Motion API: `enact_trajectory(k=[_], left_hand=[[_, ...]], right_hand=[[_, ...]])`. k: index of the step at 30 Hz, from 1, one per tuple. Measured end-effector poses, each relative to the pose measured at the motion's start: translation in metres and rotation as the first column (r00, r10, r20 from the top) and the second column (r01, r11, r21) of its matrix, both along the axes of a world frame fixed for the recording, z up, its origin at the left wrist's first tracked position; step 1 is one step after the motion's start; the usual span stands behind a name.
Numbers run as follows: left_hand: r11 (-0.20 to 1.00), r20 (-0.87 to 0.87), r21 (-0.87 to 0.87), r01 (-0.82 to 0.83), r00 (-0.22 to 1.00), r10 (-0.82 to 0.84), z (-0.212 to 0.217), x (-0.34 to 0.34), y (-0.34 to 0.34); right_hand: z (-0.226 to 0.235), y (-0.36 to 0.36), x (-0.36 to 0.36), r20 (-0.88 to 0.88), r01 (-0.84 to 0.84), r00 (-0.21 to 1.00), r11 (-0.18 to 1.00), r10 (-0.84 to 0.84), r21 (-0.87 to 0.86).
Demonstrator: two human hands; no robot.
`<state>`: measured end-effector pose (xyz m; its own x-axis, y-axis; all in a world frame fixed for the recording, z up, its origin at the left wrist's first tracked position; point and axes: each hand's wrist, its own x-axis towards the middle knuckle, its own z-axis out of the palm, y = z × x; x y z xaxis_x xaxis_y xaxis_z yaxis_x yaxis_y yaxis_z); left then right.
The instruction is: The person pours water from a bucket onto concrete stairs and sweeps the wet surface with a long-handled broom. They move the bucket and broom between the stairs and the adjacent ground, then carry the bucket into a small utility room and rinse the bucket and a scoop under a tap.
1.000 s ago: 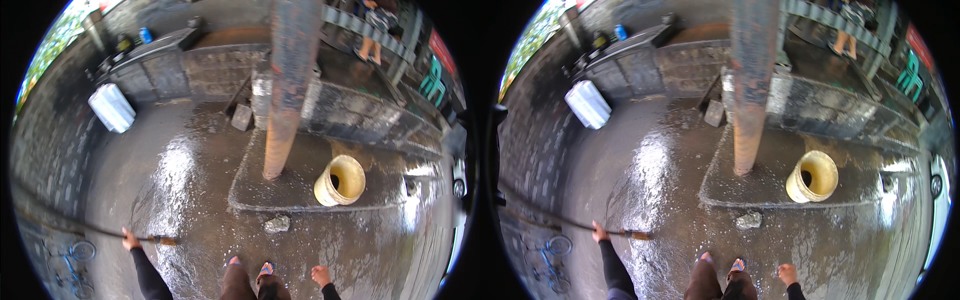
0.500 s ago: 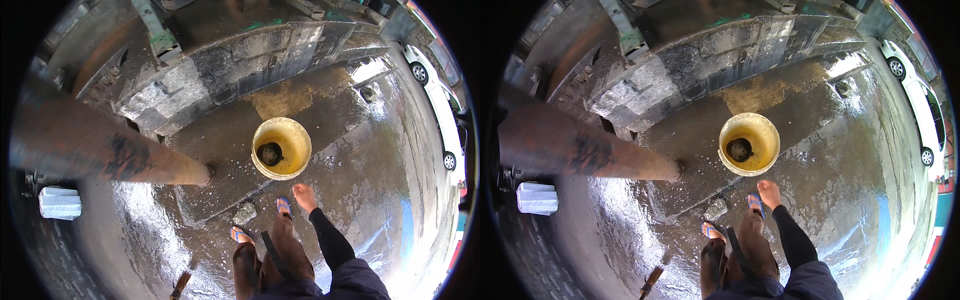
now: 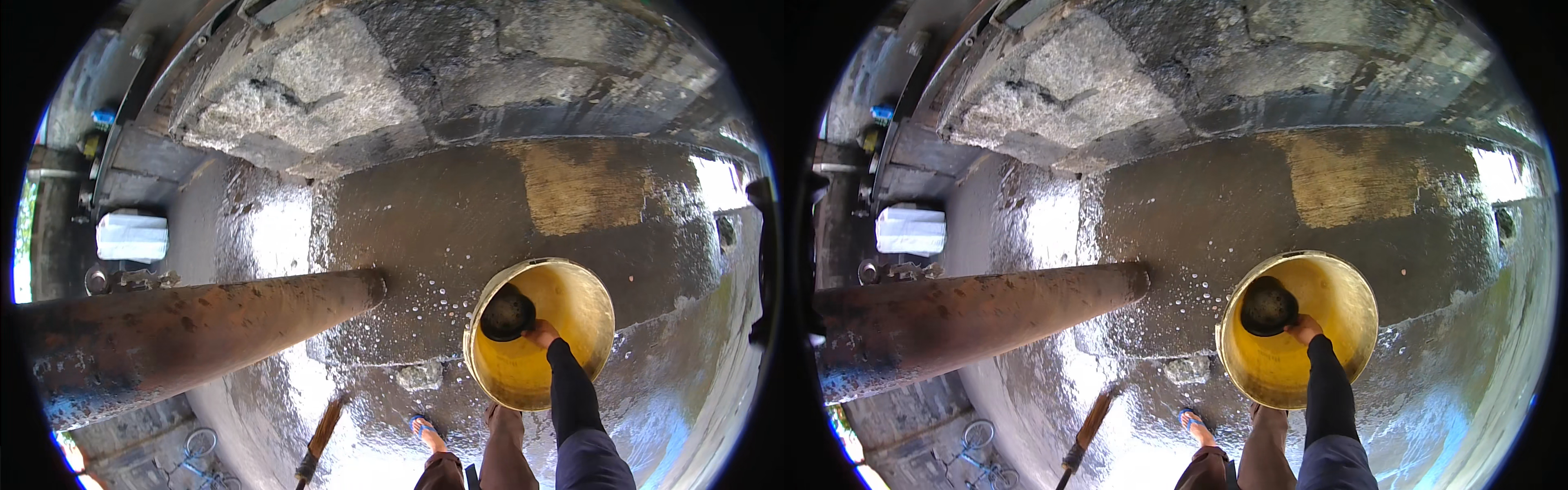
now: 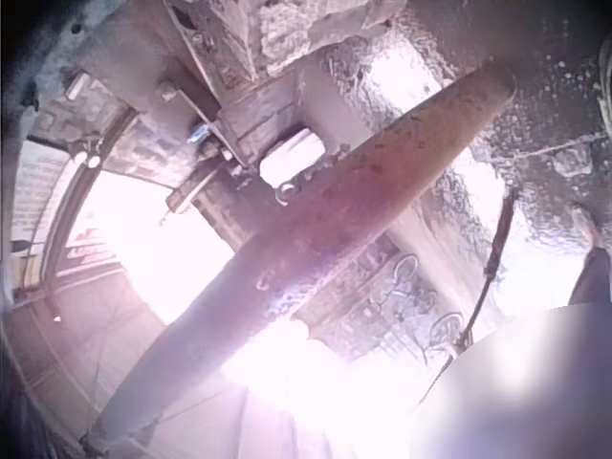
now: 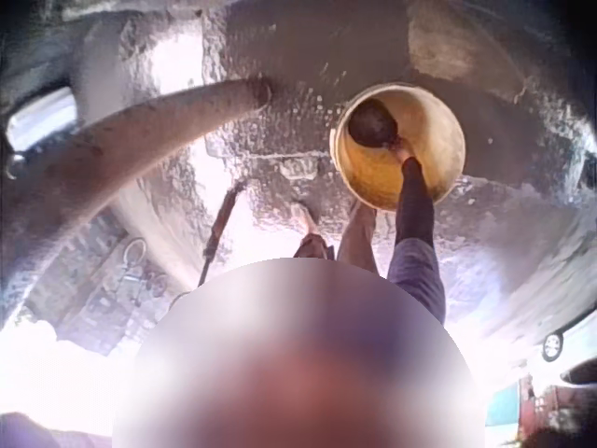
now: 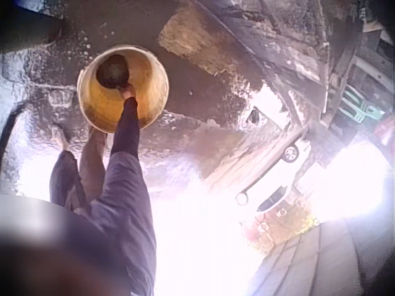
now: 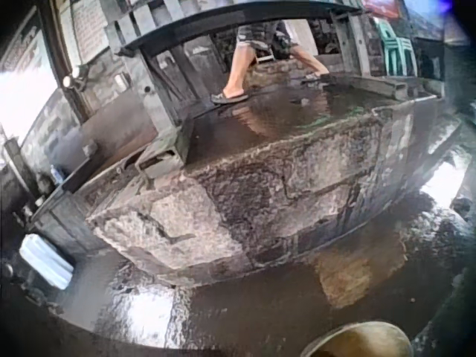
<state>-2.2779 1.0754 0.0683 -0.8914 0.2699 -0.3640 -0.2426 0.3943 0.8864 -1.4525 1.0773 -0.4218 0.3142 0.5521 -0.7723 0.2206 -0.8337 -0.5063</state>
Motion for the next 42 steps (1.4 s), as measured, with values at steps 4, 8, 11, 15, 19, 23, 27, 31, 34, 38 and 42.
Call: enact_trajectory(k=[4, 8, 11, 15, 19, 23, 27, 31, 34, 38, 42], left_hand=[[0.994, 0.065, 0.095, -0.052, 0.997, 0.046, -0.008, 0.030, -0.003], [0.981, -0.222, -0.013, 0.193, 0.956, -0.191, -0.020, 0.051, 0.003], [0.981, -0.243, -0.043, 0.190, 0.950, -0.195, -0.023, 0.061, 0.006], [0.913, -0.437, -0.197, 0.356, 0.802, -0.407, -0.026, 0.059, 0.000], [0.910, -0.444, -0.148, 0.388, 0.796, -0.411, -0.035, 0.031, -0.015], [0.943, -0.318, 0.035, 0.330, 0.898, -0.302, -0.037, -0.025, -0.029], [0.985, -0.033, 0.173, 0.017, 0.999, -0.011, -0.040, -0.077, -0.044], [0.987, -0.109, 0.155, 0.031, 0.994, -0.015, -0.041, -0.114, -0.049], [0.983, -0.103, 0.180, 0.020, 0.995, -0.001, -0.036, -0.144, -0.052], [0.981, -0.025, 0.192, 0.014, 1.000, -0.010, -0.030, -0.188, -0.068], [0.974, 0.036, 0.213, -0.076, 0.997, 0.070, -0.042, -0.216, -0.099]], right_hand=[[0.065, -0.005, 0.010, 0.424, -0.141, 0.895, 0.990, 0.141, -0.032], [0.066, -0.001, 0.008, 0.698, -0.158, 0.671, 0.968, 0.252, -0.198], [0.034, 0.010, -0.023, 0.733, -0.096, 0.617, 0.952, 0.286, -0.290], [0.031, 0.011, -0.054, 0.546, -0.205, 0.796, 0.965, 0.263, -0.166], [0.085, 0.005, -0.035, 0.354, -0.103, 0.931, 0.995, 0.093, 0.007], [0.164, -0.002, -0.020, 0.284, -0.083, 0.958, 0.985, 0.037, 0.150], [0.266, -0.014, -0.047, 0.306, -0.065, 0.952, 0.958, -0.025, 0.280], [0.370, -0.034, -0.118, 0.523, -0.229, 0.850, 0.934, 0.056, 0.272], [0.419, -0.041, -0.199, 0.594, -0.326, 0.795, 0.912, 0.121, 0.250], [0.432, -0.041, -0.346, 0.484, -0.438, 0.837, 0.842, 0.255, 0.316], [0.413, 0.002, -0.501, -0.306, -0.221, 0.913, 0.957, 0.271, 0.187]])
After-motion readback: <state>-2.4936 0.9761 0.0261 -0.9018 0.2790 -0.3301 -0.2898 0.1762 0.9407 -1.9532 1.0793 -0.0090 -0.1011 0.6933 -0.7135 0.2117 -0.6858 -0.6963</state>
